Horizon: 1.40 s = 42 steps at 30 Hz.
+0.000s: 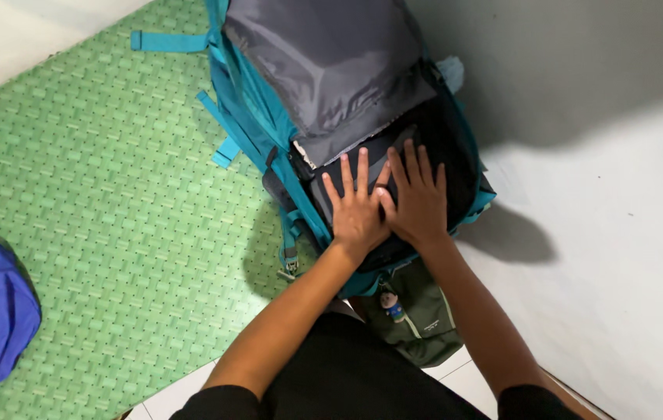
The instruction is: The person folds several pieces of clothing on a green mat, including a black patterned shirt, a light blue shirt, a black shirt, and a dark gray shirt. Each item is folded neatly and placed into a teal backpack.
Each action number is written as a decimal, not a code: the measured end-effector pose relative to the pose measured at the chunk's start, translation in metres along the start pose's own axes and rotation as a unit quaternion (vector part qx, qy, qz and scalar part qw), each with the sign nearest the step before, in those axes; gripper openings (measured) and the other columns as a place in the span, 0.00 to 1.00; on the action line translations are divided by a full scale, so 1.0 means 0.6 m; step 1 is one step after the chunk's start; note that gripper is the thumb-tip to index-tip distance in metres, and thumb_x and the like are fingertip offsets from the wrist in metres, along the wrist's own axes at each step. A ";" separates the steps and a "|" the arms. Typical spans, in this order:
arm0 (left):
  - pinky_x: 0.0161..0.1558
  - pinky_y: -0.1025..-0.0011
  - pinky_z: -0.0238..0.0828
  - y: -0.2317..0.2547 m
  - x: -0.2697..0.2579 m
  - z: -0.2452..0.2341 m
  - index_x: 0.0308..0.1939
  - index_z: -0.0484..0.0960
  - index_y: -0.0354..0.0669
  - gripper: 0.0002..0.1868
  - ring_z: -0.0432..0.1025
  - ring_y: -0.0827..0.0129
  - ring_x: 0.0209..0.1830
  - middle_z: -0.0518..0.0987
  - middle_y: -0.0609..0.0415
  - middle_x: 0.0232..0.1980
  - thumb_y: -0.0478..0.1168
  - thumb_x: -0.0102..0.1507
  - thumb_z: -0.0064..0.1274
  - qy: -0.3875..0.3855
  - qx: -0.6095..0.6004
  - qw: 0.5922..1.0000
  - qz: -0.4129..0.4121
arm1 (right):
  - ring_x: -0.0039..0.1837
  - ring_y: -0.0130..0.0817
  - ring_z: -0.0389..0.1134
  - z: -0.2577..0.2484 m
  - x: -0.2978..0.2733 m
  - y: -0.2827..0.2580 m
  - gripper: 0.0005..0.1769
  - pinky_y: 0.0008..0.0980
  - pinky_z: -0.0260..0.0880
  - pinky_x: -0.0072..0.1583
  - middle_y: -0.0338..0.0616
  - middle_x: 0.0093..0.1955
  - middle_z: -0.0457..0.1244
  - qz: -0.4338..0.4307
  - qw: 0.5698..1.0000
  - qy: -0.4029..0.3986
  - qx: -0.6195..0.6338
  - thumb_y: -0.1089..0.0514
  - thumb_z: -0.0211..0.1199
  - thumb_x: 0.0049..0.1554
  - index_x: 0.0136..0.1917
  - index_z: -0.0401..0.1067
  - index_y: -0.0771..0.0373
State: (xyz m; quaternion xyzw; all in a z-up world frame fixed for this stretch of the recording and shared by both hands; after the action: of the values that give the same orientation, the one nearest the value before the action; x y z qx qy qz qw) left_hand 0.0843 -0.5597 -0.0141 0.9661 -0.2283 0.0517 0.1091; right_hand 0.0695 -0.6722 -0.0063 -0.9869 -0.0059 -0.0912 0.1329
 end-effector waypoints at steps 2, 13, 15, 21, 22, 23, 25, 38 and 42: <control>0.73 0.28 0.31 0.004 -0.004 -0.005 0.81 0.56 0.57 0.42 0.36 0.36 0.84 0.42 0.39 0.84 0.54 0.62 0.47 -0.038 -0.017 0.999 0.011 | 0.81 0.60 0.50 -0.003 0.005 0.005 0.43 0.68 0.49 0.74 0.59 0.82 0.49 -0.004 1.000 0.007 0.002 0.40 0.58 0.58 0.81 0.56 0.58; 0.75 0.33 0.34 0.026 -0.072 -0.007 0.80 0.55 0.43 0.61 0.37 0.37 0.83 0.43 0.35 0.83 0.73 0.52 0.57 -0.116 -0.018 0.992 0.035 | 0.82 0.64 0.48 0.008 -0.007 0.003 0.44 0.68 0.50 0.74 0.64 0.83 0.47 -0.047 0.998 0.021 -0.038 0.39 0.58 0.62 0.82 0.54 0.64; 0.74 0.33 0.36 0.017 -0.080 -0.010 0.77 0.57 0.39 0.58 0.39 0.36 0.82 0.45 0.35 0.82 0.71 0.55 0.57 -0.103 -0.027 0.993 0.041 | 0.83 0.64 0.47 0.008 -0.010 -0.002 0.44 0.67 0.49 0.75 0.63 0.84 0.46 -0.038 0.998 0.017 -0.043 0.40 0.57 0.62 0.83 0.53 0.63; 0.70 0.52 0.56 -0.020 -0.140 -0.067 0.62 0.76 0.40 0.36 0.59 0.42 0.74 0.69 0.37 0.70 0.59 0.59 0.61 0.018 -0.153 0.980 0.126 | 0.67 0.52 0.66 -0.057 -0.092 -0.025 0.15 0.49 0.66 0.67 0.50 0.65 0.65 -0.031 0.985 0.137 0.105 0.53 0.65 0.62 0.61 0.73 0.58; 0.69 0.50 0.57 -0.032 -0.154 -0.073 0.60 0.77 0.39 0.35 0.62 0.44 0.68 0.71 0.39 0.65 0.60 0.59 0.62 0.004 -0.143 0.981 0.130 | 0.63 0.50 0.66 -0.058 -0.104 -0.038 0.14 0.48 0.66 0.63 0.48 0.61 0.65 -0.062 0.986 0.100 0.119 0.54 0.66 0.60 0.58 0.75 0.58; 0.68 0.48 0.58 -0.032 -0.165 -0.078 0.58 0.77 0.37 0.35 0.64 0.46 0.62 0.72 0.41 0.59 0.60 0.58 0.62 -0.011 -0.135 0.982 0.135 | 0.59 0.48 0.67 -0.062 -0.118 -0.047 0.12 0.46 0.66 0.60 0.46 0.57 0.66 -0.092 0.985 0.062 0.130 0.56 0.68 0.58 0.55 0.77 0.58; 0.66 0.47 0.58 -0.034 -0.189 -0.085 0.53 0.79 0.37 0.33 0.67 0.49 0.55 0.75 0.45 0.52 0.59 0.56 0.62 -0.029 -0.115 0.982 0.146 | 0.56 0.46 0.67 -0.069 -0.140 -0.060 0.13 0.44 0.65 0.57 0.44 0.54 0.66 -0.130 0.981 0.018 0.146 0.56 0.70 0.54 0.53 0.79 0.57; 0.62 0.55 0.59 -0.034 -0.187 -0.123 0.39 0.83 0.51 0.09 0.71 0.66 0.49 0.76 0.61 0.41 0.35 0.54 0.58 0.001 -0.181 0.942 0.283 | 0.58 0.46 0.65 -0.067 -0.098 -0.077 0.19 0.43 0.67 0.58 0.45 0.54 0.62 -0.124 0.973 -0.116 0.155 0.48 0.71 0.51 0.54 0.76 0.55; 0.64 0.54 0.60 -0.045 -0.181 -0.155 0.40 0.82 0.47 0.06 0.70 0.63 0.52 0.77 0.57 0.45 0.38 0.59 0.60 0.053 -0.212 0.945 0.243 | 0.48 0.50 0.69 -0.090 -0.089 -0.078 0.16 0.44 0.69 0.47 0.48 0.46 0.67 -0.081 0.983 -0.070 0.146 0.47 0.70 0.53 0.49 0.77 0.59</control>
State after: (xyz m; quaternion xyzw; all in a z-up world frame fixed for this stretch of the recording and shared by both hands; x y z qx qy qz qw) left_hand -0.0049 -0.4675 0.0549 0.8316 -0.4558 0.0784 0.3075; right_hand 0.0056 -0.6408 0.0473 -0.9570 -0.1088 -0.0302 0.2671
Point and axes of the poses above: each hand's wrist, its own x-axis towards the middle knuckle, its own z-axis out of the palm, y = z × x, the point moved 6 cm from there along x, towards the middle knuckle
